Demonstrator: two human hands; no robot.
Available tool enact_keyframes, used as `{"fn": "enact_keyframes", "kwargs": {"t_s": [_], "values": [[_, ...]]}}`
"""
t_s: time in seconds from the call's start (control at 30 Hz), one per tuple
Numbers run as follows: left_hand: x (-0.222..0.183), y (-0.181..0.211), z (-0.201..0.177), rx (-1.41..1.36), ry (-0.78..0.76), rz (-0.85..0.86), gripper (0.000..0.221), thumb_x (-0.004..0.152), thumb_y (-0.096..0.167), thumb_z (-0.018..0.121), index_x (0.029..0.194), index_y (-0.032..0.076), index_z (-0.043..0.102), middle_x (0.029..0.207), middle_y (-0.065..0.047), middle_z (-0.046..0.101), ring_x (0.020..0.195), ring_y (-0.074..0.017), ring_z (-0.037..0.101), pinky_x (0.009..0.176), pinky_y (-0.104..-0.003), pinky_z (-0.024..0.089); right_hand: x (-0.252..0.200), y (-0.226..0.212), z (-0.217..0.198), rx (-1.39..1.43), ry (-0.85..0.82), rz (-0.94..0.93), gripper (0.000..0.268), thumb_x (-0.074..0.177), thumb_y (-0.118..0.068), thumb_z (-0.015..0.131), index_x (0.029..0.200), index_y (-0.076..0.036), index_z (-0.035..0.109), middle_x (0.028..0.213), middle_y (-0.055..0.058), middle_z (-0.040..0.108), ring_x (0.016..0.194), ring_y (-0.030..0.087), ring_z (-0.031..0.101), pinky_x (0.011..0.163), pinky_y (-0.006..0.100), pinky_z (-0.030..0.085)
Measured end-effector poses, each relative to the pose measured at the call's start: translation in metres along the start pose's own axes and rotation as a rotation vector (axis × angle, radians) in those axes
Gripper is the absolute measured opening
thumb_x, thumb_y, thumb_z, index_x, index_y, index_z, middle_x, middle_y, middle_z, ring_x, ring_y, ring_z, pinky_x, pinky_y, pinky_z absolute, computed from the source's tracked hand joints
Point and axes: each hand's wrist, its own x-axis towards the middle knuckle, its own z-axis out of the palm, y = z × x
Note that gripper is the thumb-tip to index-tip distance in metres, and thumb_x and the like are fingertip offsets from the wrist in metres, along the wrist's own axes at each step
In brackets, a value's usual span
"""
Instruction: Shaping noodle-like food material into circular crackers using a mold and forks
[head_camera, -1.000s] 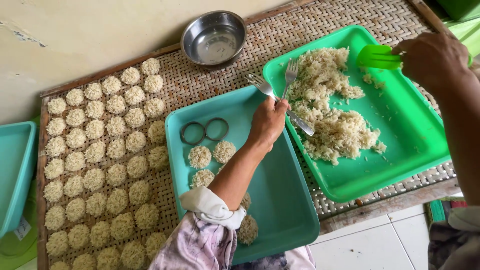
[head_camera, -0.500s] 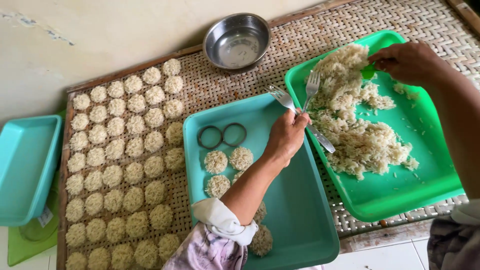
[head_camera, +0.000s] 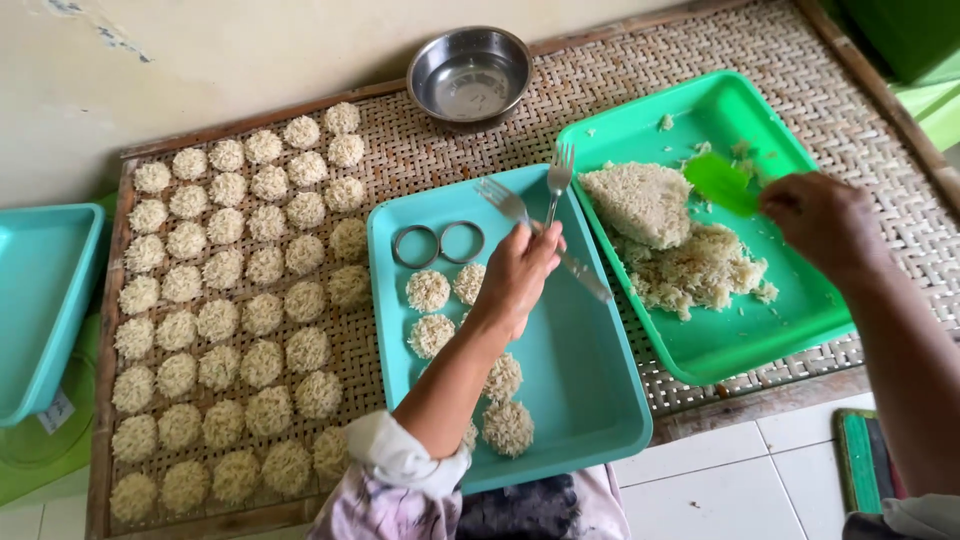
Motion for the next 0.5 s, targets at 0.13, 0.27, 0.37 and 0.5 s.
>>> {"fn": "enact_keyframes", "kwargs": {"t_s": [0.13,0.27,0.37,0.5], "values": [[-0.057,0.008,-0.009,0.023,-0.028,0.051,0.030,0.105,0.028,0.050,0.112,0.000,0.060,0.096,-0.009,0.062,0.082,-0.0146,0.056,0.083,-0.032,0.052,0.015,-0.061,-0.015,-0.118,0.038,-0.147,0.009,0.096,-0.011,0.077,0.104,-0.009,0.081,0.105,0.009,0.076,0.103,0.025,0.070,0.094,0.039,0.056],[-0.098,0.008,-0.009,0.110,0.145,-0.013,0.038,0.103,0.028,0.055,0.123,-0.002,0.065,0.096,-0.012,0.070,0.094,-0.0188,0.066,0.090,-0.037,0.056,0.038,-0.131,-0.004,-0.017,-0.031,-0.156,0.011,0.100,-0.017,0.074,0.109,-0.016,0.079,0.107,0.005,0.079,0.095,0.025,0.072,0.085,0.038,0.058],[-0.106,-0.007,-0.010,0.177,0.189,0.020,0.039,0.104,0.030,0.057,0.126,0.000,0.066,0.094,-0.011,0.073,0.098,-0.0214,0.070,0.093,-0.044,0.059,0.058,-0.147,0.021,-0.224,-0.209,-0.089,0.035,0.094,-0.046,0.067,0.121,-0.025,0.075,0.113,0.004,0.077,0.115,0.029,0.066,0.096,0.046,0.051],[-0.114,-0.006,-0.015,0.258,0.197,0.013,0.031,0.103,0.032,0.058,0.115,0.008,0.071,0.095,-0.005,0.076,0.096,-0.0157,0.069,0.086,-0.039,0.059,0.071,-0.131,0.059,-0.532,-0.346,0.010,0.056,0.083,-0.060,0.065,0.124,-0.022,0.075,0.118,0.005,0.077,0.120,0.029,0.060,0.090,0.045,0.044]]}}
